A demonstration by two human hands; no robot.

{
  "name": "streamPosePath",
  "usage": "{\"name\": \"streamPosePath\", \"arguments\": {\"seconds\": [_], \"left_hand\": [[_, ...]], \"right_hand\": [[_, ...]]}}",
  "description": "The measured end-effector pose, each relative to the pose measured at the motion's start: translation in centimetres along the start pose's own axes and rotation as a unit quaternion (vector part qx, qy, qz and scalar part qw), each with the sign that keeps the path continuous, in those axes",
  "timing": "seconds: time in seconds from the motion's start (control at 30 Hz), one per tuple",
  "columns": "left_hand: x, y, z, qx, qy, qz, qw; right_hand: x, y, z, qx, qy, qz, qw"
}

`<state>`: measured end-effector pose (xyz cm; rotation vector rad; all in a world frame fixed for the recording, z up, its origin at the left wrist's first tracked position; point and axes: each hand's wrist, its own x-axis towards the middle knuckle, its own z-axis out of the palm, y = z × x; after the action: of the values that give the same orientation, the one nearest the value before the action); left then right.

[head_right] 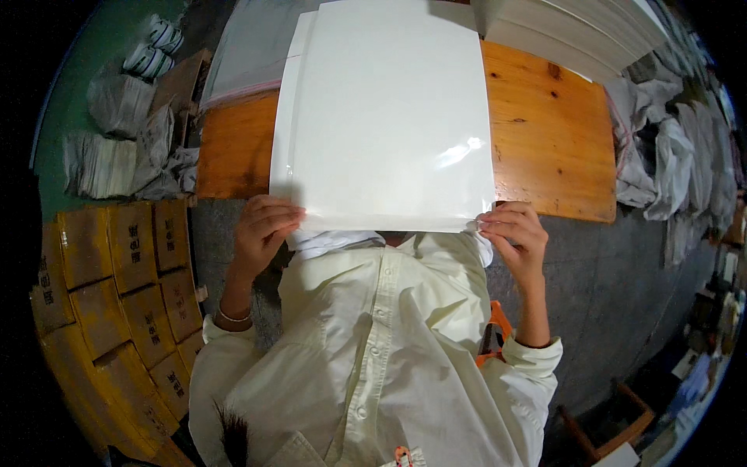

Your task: The person places white paper sheets into clear plastic bags on a wooden table. They smooth the paper, fold the bag's top edge, and seal it by hand. The person repeats this process for multiple sheets, stacking the finished packages on the table.

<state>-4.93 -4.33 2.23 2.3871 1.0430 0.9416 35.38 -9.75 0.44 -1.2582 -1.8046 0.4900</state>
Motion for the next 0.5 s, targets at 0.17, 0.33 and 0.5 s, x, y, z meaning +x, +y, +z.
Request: {"name": "streamPosePath", "arguments": {"seconds": [0.17,0.33,0.5], "left_hand": [[0.1,0.0,0.4,-0.092,0.023,-0.112,0.989],[0.2,0.4,0.5,-0.089,0.019,-0.134,0.987],[-0.8,0.1,0.7,-0.053,0.043,-0.117,0.991]], "right_hand": [[-0.6,0.5,0.5,0.085,0.049,0.089,0.991],[-1.4,-0.2,0.5,0.115,0.055,0.191,0.973],[-2.3,0.2,0.2,0.091,0.043,0.146,0.984]]}}
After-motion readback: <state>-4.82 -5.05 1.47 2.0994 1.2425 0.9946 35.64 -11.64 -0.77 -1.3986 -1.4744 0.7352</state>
